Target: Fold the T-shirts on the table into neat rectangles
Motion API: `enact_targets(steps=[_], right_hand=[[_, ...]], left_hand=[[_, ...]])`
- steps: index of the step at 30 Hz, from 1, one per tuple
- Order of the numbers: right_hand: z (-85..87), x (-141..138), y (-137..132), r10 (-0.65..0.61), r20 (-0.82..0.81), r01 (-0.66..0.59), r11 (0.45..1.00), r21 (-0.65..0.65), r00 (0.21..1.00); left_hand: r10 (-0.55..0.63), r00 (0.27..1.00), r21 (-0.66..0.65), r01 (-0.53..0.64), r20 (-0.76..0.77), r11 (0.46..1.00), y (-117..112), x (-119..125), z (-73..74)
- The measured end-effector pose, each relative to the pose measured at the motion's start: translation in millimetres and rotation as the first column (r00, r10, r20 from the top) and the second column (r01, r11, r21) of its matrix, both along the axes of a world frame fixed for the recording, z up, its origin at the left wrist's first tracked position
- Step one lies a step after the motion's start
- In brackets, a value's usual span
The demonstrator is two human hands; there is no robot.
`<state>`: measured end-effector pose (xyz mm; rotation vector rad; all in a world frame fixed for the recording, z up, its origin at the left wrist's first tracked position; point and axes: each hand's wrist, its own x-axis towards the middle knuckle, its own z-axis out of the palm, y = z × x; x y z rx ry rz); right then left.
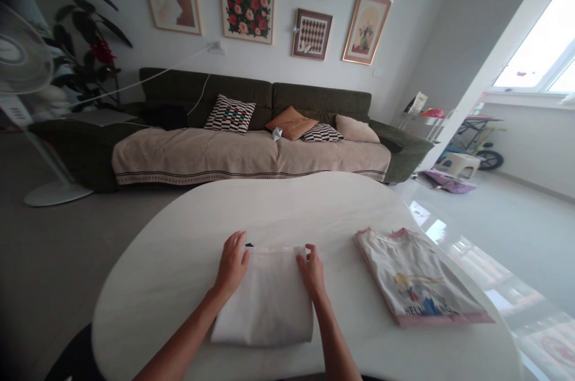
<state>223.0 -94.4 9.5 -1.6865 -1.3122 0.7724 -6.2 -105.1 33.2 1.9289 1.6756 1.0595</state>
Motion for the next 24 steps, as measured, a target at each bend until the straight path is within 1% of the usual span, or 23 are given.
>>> enact_targets(steps=[1, 2, 4, 5, 6, 8, 11, 14, 17, 19, 21, 24], right_hand=[[1.3, 1, -1, -0.009, -0.027, 0.008, 1.0, -0.018, 1.0], [3.4, 3, -3, -0.014, -0.062, 0.012, 0.999, -0.039, 0.998], [8.7, 6, -14, -0.009, -0.153, -0.003, 0.997, -0.079, 0.988], [11.3, 8, -23, 0.001, -0.206, -0.021, 0.995, -0.095, 0.979], [13.4, 10, -35, 0.015, -0.257, -0.044, 0.993, -0.106, 0.966], [15.2, 14, -65, 0.039, -0.34, -0.085, 0.989, -0.122, 0.94], [10.9, 19, -110, 0.051, -0.388, -0.104, 0.988, -0.115, 0.92], [3.7, 22, -137, 0.06, -0.385, -0.096, 0.993, -0.076, 0.921], [0.3, 21, -144, 0.114, -0.414, -0.128, 0.992, -0.007, 0.903], [0.7, 18, -143, 0.147, -0.395, -0.139, 0.989, 0.05, 0.907], [2.2, 15, -143, 0.157, -0.319, -0.14, 0.987, 0.077, 0.935], [4.3, 11, -147, 0.156, -0.197, -0.144, 0.987, 0.071, 0.968]], left_hand=[[-0.099, 0.993, 0.01, 0.1, -0.064, 0.995, -3, 9, 1.8], [-0.208, 0.97, 0.004, 0.21, -0.125, 0.978, -7, 18, 2.9], [-0.396, 0.891, -0.047, 0.396, -0.223, 0.917, -13, 32, 2.2], [-0.453, 0.853, -0.079, 0.449, -0.258, 0.89, -15, 37, 0.7], [-0.485, 0.827, -0.107, 0.475, -0.285, 0.873, -16, 41, -1.3], [-0.501, 0.801, -0.145, 0.482, -0.326, 0.864, -17, 43, -5.5], [-0.498, 0.786, -0.168, 0.471, -0.366, 0.866, -16, 43, -8.7], [-0.497, 0.776, -0.18, 0.465, -0.388, 0.867, -16, 42, -7.4], [-0.501, 0.767, -0.187, 0.466, -0.401, 0.865, -17, 42, -4.4], [-0.505, 0.762, -0.188, 0.471, -0.407, 0.862, -18, 42, -2.7], [-0.508, 0.757, -0.189, 0.474, -0.412, 0.86, -18, 42, -1.6], [-0.512, 0.751, -0.189, 0.479, -0.418, 0.857, -18, 41, -1.8]])
